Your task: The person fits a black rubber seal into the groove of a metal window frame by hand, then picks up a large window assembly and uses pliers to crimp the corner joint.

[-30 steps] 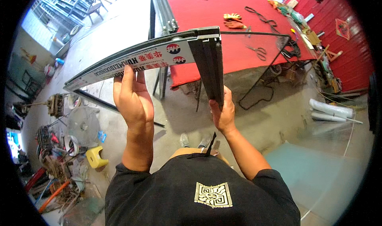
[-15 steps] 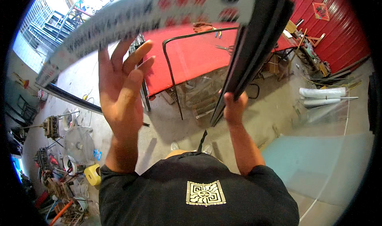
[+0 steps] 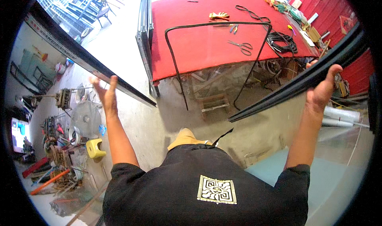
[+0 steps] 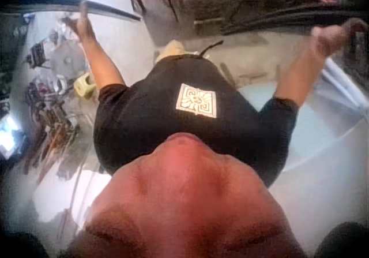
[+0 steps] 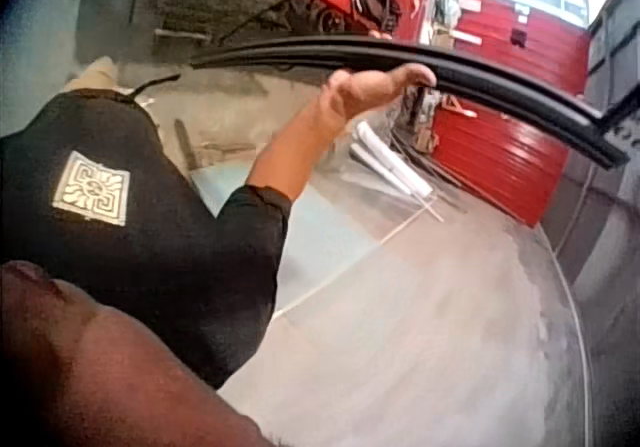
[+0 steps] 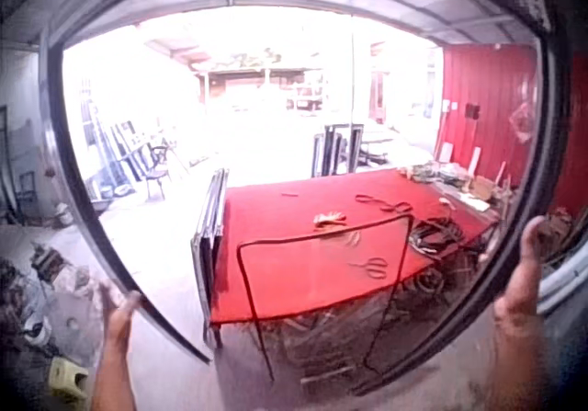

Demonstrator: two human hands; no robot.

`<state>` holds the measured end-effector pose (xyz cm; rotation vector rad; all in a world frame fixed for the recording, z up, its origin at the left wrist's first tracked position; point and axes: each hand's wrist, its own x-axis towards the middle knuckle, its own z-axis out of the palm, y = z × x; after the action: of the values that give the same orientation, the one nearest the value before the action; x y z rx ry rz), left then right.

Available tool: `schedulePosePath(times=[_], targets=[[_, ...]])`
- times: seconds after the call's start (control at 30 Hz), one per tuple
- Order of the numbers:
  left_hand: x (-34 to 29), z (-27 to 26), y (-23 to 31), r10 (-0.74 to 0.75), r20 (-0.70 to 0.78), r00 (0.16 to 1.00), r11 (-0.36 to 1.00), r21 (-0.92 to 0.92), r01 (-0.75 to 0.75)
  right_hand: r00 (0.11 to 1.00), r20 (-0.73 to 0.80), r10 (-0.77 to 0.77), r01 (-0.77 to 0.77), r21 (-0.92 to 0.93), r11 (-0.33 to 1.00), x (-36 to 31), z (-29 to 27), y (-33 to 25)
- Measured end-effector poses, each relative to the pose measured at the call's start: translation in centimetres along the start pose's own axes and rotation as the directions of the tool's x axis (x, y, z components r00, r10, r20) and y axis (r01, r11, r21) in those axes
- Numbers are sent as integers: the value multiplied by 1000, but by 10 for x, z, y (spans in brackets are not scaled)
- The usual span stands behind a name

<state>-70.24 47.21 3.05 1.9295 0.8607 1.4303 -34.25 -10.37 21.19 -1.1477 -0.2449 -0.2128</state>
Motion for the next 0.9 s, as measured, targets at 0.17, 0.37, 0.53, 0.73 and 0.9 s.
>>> schedulePosePath(times=[0.17,0.37,0.53,0.73,0.9], targets=[[-23,41,25,-212,98,972,934,-274,231,999,38,16,-17,8,1000,50,-20,-14],[-22,73,14,-163,56,985,970,-175,171,999,41,-12,20,-177,984,131,-37,-34],[13,128,39,-285,8,959,864,-431,260,925,366,-100,245,-374,895,165,-28,-84],[40,147,35,-292,-39,956,888,-382,256,966,241,-92,201,-478,855,133,-3,50],[63,181,67,-239,-40,970,932,-289,218,969,78,-233,244,-426,871,187,4,62]])
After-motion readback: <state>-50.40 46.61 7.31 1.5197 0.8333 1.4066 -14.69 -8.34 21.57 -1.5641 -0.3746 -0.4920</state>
